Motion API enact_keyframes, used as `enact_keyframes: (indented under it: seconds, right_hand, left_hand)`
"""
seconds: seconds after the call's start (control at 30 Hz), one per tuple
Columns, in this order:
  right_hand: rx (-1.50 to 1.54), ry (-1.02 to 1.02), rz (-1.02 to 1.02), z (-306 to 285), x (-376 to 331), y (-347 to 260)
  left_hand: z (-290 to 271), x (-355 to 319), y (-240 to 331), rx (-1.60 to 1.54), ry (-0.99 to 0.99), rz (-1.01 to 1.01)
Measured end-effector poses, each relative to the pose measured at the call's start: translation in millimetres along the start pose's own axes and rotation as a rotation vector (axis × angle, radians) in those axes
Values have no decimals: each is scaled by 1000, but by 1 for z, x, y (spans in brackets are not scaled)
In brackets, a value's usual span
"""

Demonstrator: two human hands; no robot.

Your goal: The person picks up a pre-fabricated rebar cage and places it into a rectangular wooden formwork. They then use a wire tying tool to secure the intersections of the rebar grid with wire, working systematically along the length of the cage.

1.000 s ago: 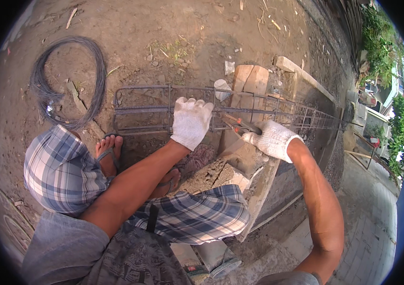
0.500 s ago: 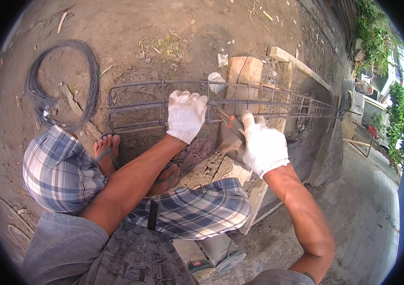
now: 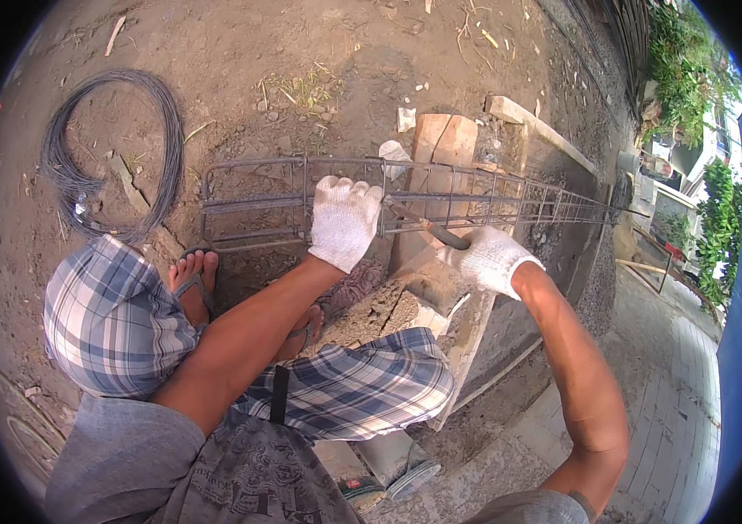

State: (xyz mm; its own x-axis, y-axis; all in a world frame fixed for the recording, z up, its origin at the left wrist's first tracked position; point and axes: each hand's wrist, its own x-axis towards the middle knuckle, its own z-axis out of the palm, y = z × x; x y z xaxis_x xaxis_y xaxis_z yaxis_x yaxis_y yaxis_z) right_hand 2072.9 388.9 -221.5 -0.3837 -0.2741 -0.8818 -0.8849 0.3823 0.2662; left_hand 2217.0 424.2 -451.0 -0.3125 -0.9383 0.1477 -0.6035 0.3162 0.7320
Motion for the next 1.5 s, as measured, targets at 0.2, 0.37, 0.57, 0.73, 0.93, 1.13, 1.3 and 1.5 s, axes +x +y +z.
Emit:
enact_keyframes:
  seconds: [0.2, 0.37, 0.57, 0.73, 0.93, 1.13, 1.3, 1.5]
  right_hand:
    - [-485, 318, -233, 0, -12, -26]
    - [212, -142, -99, -7, -1, 10]
    - [175, 14, -167, 17, -9, 20]
    - [-1062, 809, -395, 48, -15, 5]
    - [-772, 557, -257, 32, 2, 4]
    - [384, -153, 9, 9, 21, 41]
    - [-524, 403, -283, 24, -8, 5]
    - [-1028, 750, -510, 31, -4, 23]
  left_hand:
    - [-6, 4, 5, 31, -52, -60]
    - [-8, 7, 16, 96, -110, -42]
    - [-6, 5, 18, 68, -57, -20]
    - [-6, 6, 13, 61, -18, -11]
    - [-6, 6, 12, 50, -31, -15]
    - [-4, 4, 13, 70, -107, -23]
    - [-3, 3, 6, 80, -77, -32]
    - [-5, 4, 9, 71, -83, -37]
